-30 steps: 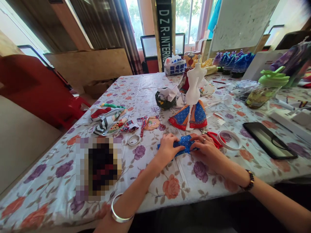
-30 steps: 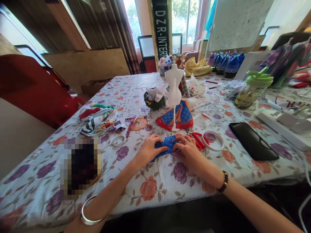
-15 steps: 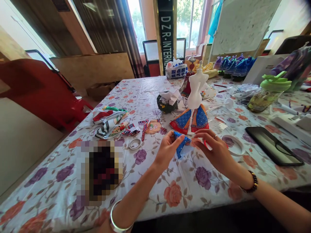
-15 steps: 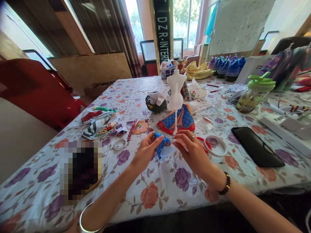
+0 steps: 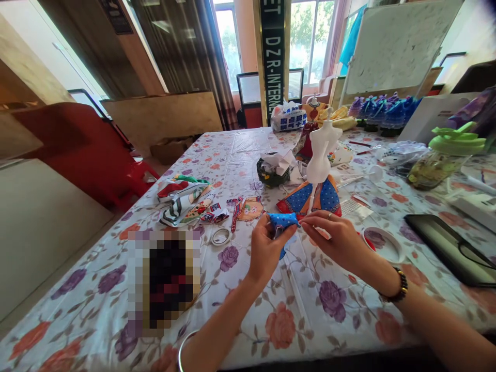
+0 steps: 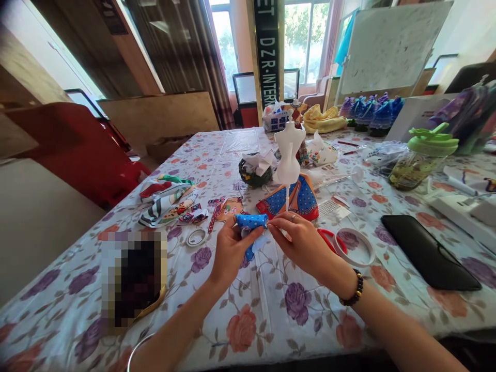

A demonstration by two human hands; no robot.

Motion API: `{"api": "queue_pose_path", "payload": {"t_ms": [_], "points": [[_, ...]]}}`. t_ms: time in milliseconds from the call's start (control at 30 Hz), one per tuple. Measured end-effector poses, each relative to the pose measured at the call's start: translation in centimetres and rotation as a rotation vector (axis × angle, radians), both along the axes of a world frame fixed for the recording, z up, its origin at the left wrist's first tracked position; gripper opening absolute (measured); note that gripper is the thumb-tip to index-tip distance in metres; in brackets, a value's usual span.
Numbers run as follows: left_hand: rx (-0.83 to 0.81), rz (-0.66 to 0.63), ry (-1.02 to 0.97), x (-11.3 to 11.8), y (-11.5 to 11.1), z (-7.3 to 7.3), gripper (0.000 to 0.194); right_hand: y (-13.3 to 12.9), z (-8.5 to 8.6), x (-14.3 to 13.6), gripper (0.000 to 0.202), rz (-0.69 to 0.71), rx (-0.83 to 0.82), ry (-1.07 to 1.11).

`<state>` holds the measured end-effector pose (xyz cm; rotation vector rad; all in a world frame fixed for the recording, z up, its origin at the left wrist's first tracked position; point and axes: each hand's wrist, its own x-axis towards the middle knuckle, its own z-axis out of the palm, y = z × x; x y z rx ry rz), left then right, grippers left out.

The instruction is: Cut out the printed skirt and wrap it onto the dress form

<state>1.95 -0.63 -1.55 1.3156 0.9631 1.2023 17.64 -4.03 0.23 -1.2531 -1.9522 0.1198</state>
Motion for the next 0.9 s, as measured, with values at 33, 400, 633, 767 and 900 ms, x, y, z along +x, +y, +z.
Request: {"api": "queue_pose_path", "payload": {"t_ms": [33, 400, 633, 767, 900], "points": [[0.015, 0.015, 0.032, -0.02, -0.05, 0.07, 0.028, 0.07, -0.04, 0.00, 0.020, 0.012, 0.004, 0.004], [0.197, 0.112, 0.290, -0.05, -0.43, -0.39, 0.024, 0.10, -0.13, 0.35, 0.017, 0.104, -0.124, 0.054], [0.276, 0.125, 0.398, -0.16, -0.55, -0.63, 0.021, -0.04, 0.27, 0.56, 0.020, 0.117, -0.165, 0.051], [0.295, 0.105, 0.377, -0.12, -0.56, -0.64, 0.018, -0.03, 0.20, 0.61, 0.021, 0.121, -0.183, 0.049], [0.300, 0.104, 0.362, -0.01, -0.68, -0.45, 0.017, 0.04, 0.20, 0.67, 0.022, 0.131, -0.208, 0.060]]}}
